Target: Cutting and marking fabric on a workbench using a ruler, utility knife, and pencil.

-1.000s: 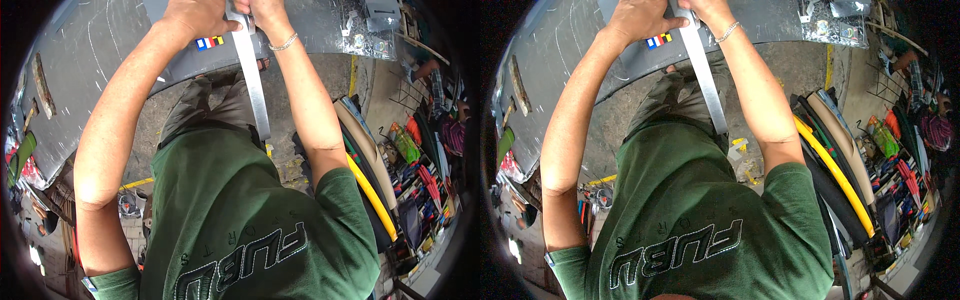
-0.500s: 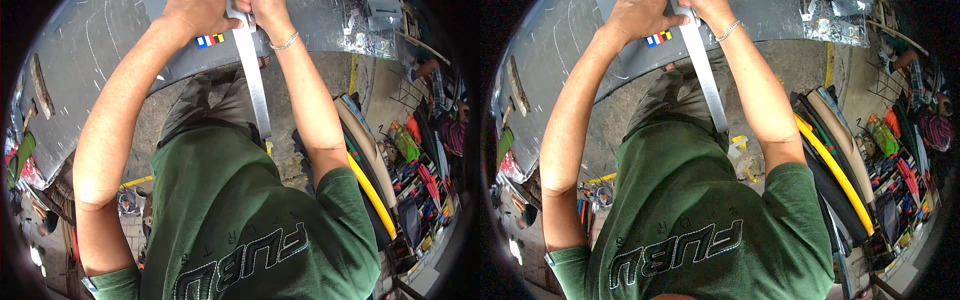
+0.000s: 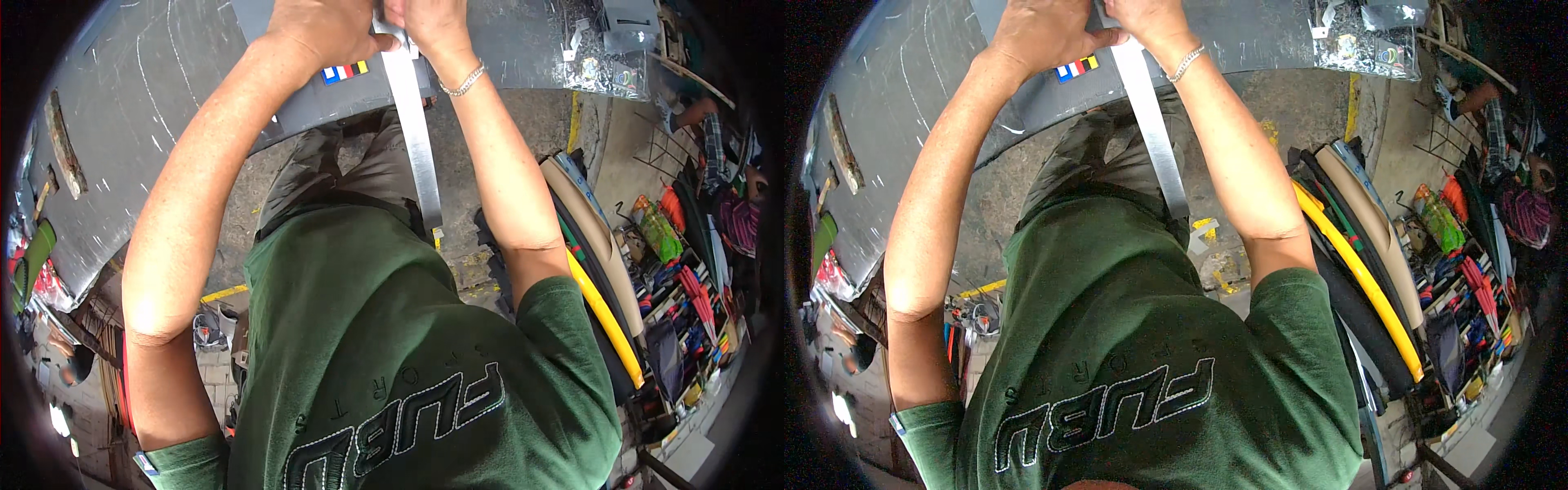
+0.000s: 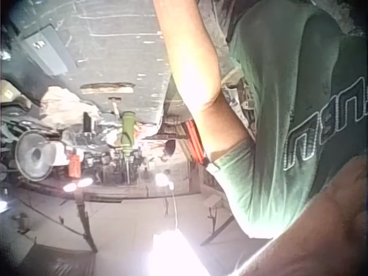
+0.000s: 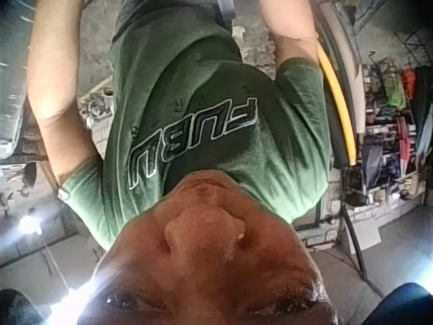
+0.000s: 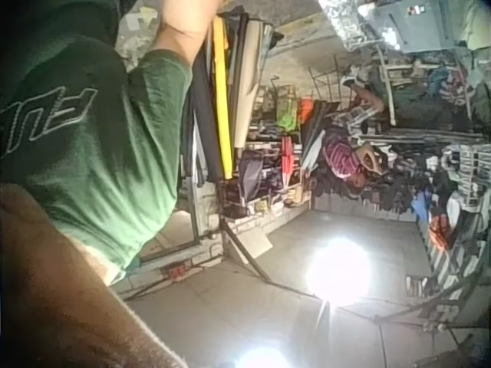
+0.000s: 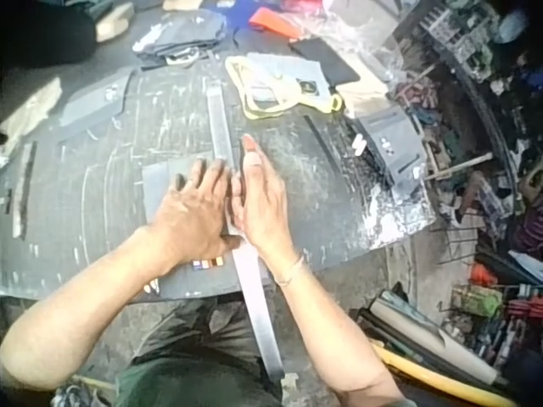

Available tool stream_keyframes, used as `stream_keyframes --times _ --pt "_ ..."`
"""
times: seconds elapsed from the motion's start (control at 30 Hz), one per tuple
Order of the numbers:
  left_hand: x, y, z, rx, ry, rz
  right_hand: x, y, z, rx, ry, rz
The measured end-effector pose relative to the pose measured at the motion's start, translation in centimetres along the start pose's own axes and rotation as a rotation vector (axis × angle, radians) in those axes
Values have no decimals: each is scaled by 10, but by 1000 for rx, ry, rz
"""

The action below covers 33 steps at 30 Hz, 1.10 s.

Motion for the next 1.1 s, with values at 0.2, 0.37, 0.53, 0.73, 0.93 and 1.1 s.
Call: stream_keyframes --times 0.2,0.37,0.53,0.73,0.93,1.1 --pt "-1 -4 -13 -13 -94 12 3 -2 -4 63 61 -103" --pt "-6 -3 -17 -35 -160 5 -21 -2 -5 23 48 -64" --pt "-12 -6 -21 -91 -179 2 -13 -32 -10 139 129 -107" --pt "8 3 11 269 470 -248 1 -135 3 555 113 452" --pt "-8 -12 -11 27 27 11 80 -319 70 246 485 726" --pt "-5 -16 -8 19 28 11 120 -260 95 216 363 521"
Point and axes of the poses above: each hand's wrist, its own x-axis away from the middle knuckle, its own z-axis out of the back of the hand, y = z × x, the point moved 10 cm from there along -x, towards the middle knuckle, and after that the axes turned 1 degree about y, right-handed, at the moved point
